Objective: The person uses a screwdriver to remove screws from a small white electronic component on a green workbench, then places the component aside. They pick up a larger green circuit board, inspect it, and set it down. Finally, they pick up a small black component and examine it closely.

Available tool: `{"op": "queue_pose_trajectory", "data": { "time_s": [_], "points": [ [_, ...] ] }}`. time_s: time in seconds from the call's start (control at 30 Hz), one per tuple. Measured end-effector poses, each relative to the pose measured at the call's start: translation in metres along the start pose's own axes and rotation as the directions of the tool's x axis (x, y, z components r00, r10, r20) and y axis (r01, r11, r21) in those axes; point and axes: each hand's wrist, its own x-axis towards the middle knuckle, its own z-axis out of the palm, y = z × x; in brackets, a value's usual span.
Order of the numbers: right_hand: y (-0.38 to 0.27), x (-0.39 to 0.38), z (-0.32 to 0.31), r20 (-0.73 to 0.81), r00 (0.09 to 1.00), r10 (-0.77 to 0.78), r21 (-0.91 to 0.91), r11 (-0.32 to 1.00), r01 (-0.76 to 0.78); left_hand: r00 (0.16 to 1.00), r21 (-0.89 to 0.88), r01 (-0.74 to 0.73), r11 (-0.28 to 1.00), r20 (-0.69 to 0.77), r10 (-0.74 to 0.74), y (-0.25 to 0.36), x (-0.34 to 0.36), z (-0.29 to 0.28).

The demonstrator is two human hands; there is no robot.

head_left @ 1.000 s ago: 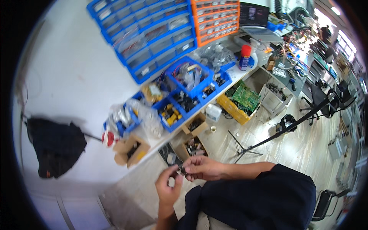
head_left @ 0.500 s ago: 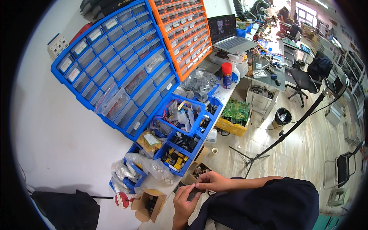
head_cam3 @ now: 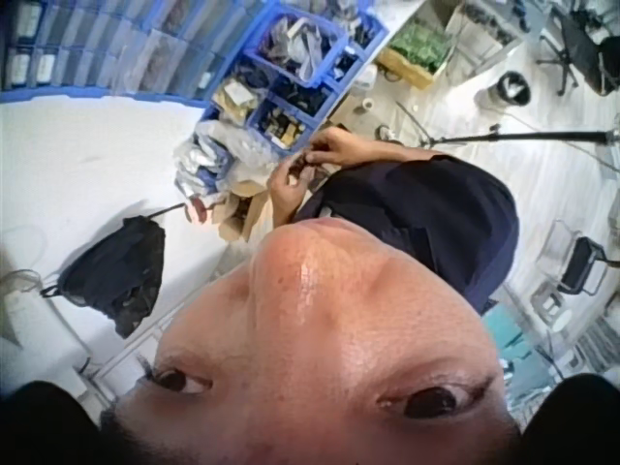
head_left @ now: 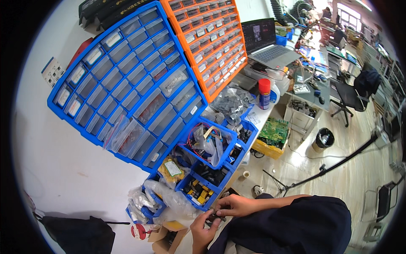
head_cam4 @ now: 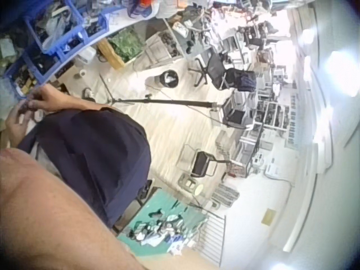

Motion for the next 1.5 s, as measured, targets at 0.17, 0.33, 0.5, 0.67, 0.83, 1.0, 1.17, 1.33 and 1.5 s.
{"op": "queue_pose_trajectory", "data": {
  "time_s": [0.17, 0.33, 0.5, 0.67, 0.83, 1.0, 1.17, 1.33, 1.5],
  "points": [
    [-0.013, 0.005, -0.091, 0.114, 0.992, -0.051, 0.037, 0.998, 0.047, 0.983, -0.082, 0.139, 0.987, -0.109, -0.148, 0.015, 0.049, 0.056],
    [-0.021, 0.006, -0.177, 0.150, 0.978, -0.145, -0.091, 0.983, 0.159, 0.986, 0.032, 0.054, 0.998, -0.157, -0.048, 0.039, 0.109, 0.106],
    [-0.014, 0.001, -0.240, 0.139, 0.977, -0.162, -0.034, 0.985, 0.169, 0.989, 0.209, -0.047, 0.977, -0.128, 0.075, 0.064, 0.163, 0.143],
    [-0.004, -0.002, -0.284, 0.128, 0.960, -0.249, -0.051, 0.965, 0.257, 0.986, 0.269, -0.092, 0.959, -0.111, 0.126, 0.078, 0.196, 0.179],
    [-0.006, -0.011, -0.312, 0.069, 0.962, -0.265, -0.063, 0.961, 0.269, 0.988, 0.313, -0.082, 0.946, -0.096, 0.117, 0.087, 0.216, 0.201],
    [-0.004, -0.014, -0.330, -0.014, 0.941, -0.338, -0.065, 0.939, 0.337, 0.982, 0.307, -0.125, 0.944, -0.097, 0.162, 0.090, 0.235, 0.219],
    [0.002, -0.010, -0.338, -0.067, 0.920, -0.387, -0.067, 0.921, 0.383, 0.989, 0.316, -0.097, 0.944, -0.075, 0.126, 0.088, 0.246, 0.223],
    [0.002, -0.008, -0.342, -0.043, 0.945, -0.323, -0.104, 0.943, 0.317, 0.981, 0.292, -0.129, 0.948, -0.104, 0.166, 0.085, 0.253, 0.225],
    [0.001, -0.007, -0.353, -0.003, 0.954, -0.299, -0.112, 0.948, 0.297, 0.982, 0.287, -0.116, 0.951, -0.112, 0.154, 0.081, 0.262, 0.229]
  ]
}}
